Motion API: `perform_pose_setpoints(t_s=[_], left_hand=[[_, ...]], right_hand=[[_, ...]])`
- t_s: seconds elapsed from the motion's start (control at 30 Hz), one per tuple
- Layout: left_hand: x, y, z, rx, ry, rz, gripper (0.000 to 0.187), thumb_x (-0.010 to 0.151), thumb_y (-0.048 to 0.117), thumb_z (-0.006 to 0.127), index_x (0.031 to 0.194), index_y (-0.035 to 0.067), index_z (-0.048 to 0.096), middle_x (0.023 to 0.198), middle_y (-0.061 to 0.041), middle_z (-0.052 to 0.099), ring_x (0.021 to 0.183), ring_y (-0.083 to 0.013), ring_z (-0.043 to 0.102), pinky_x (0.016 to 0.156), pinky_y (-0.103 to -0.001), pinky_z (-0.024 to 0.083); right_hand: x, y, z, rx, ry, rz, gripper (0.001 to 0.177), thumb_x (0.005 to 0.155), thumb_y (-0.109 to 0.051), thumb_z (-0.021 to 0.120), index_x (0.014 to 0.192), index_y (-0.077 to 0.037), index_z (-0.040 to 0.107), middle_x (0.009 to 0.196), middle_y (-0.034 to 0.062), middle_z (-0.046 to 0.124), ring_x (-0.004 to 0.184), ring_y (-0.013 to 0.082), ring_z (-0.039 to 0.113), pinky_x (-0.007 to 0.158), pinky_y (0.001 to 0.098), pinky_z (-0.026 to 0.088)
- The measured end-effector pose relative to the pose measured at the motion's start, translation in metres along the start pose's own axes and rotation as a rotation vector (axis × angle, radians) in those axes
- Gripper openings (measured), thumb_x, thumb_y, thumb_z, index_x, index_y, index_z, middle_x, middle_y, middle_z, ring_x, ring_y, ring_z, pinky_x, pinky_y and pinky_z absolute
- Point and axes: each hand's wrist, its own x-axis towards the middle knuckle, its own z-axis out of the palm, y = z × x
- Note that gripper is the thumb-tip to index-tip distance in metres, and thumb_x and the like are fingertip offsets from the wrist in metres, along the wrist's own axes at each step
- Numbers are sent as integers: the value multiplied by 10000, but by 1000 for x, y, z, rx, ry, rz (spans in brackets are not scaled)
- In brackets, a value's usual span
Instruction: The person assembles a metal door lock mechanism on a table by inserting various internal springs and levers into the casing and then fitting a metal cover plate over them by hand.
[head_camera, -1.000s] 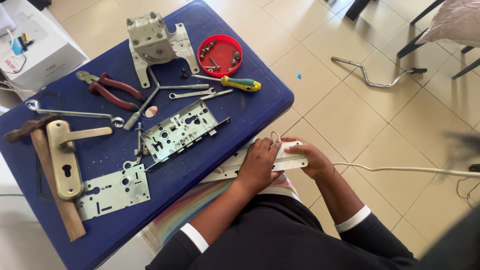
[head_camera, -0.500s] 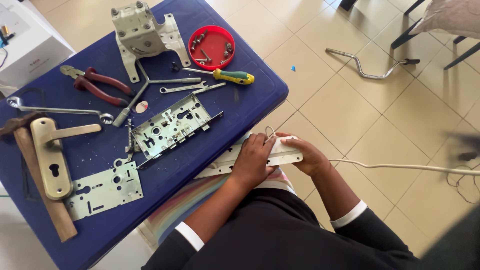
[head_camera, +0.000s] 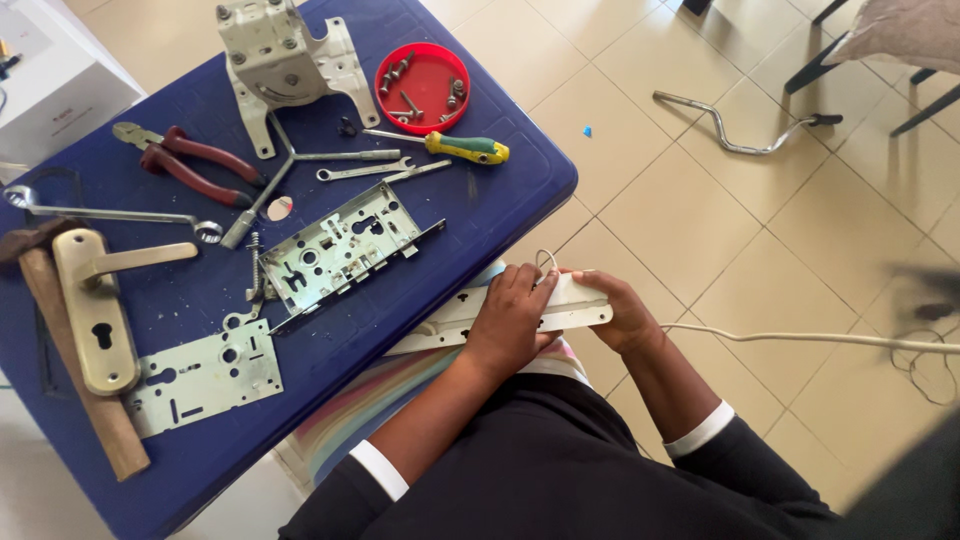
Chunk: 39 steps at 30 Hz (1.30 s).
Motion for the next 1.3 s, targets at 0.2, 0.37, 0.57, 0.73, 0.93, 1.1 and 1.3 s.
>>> perform_pose_setpoints(t_s=[0.2, 0.37, 0.57, 0.73, 0.93, 1.1, 1.3], left_hand=[[1, -3, 5, -22, 3, -38, 763, 643, 214, 905, 1309, -21, 615, 1224, -175, 577, 1184, -349, 534, 1048, -445, 434], [3, 2, 3, -20, 39, -45, 796, 605, 219, 912, 1288, -52, 606, 1263, -192, 582, 1190, -356, 540, 1038, -443, 439], [4, 2, -1, -50, -24, -71, 783, 574, 210, 918, 1259, -33, 625, 1218, -170, 602, 1143, -343, 559, 993, -432, 461], [15, -1, 3, 20, -63, -103, 714, 624, 248, 928, 1219, -7, 626, 1142, -165, 593, 1103, -339, 564, 966, -438, 470], [12, -5, 3, 12, -49, -77, 796, 596, 286, 926, 1261, -19, 613, 1178, -160, 602, 1103, -336, 565, 974, -435, 463], [8, -3, -10, -80, -59, -49, 816, 647, 322, 905, 1318, -23, 593, 1253, -170, 591, 1162, -349, 550, 1015, -440, 446], [1, -1, -62, -262, 192, 39, 520, 843, 286, 836, 1280, 54, 675, 1267, -131, 669, 1210, -323, 630, 1037, -416, 508]], right_hand=[[17, 10, -17, 18, -28, -35, 356, 981, -223, 626, 1217, 43, 646, 1069, 135, 722, 973, 254, 696, 871, 414, 545], [10, -4, -10, -3, -3, 61, 386, 957, -267, 583, 1207, 23, 637, 1075, 123, 734, 991, 246, 719, 868, 410, 568], [3, -5, -11, 3, -60, 120, 443, 1009, -343, 573, 1259, 18, 628, 1129, 150, 707, 1017, 264, 707, 862, 427, 573], [7, -14, 3, -5, -35, 90, 535, 1001, -459, 548, 1264, 1, 630, 1120, 150, 716, 999, 264, 712, 828, 432, 581], [12, -24, -1, -194, 165, 40, 501, 985, -415, 593, 1360, -82, 589, 1245, 145, 672, 1095, 256, 661, 885, 430, 553], [11, -40, 9, -666, 272, -208, 564, 956, -364, 642, 1439, -92, 537, 1438, 129, 599, 1330, 223, 536, 1058, 381, 418], [-13, -64, 95, -1163, 276, -817, 427, 900, -188, 764, 1286, -42, 655, 1422, 143, 582, 1348, 281, 555, 1093, 394, 449]])
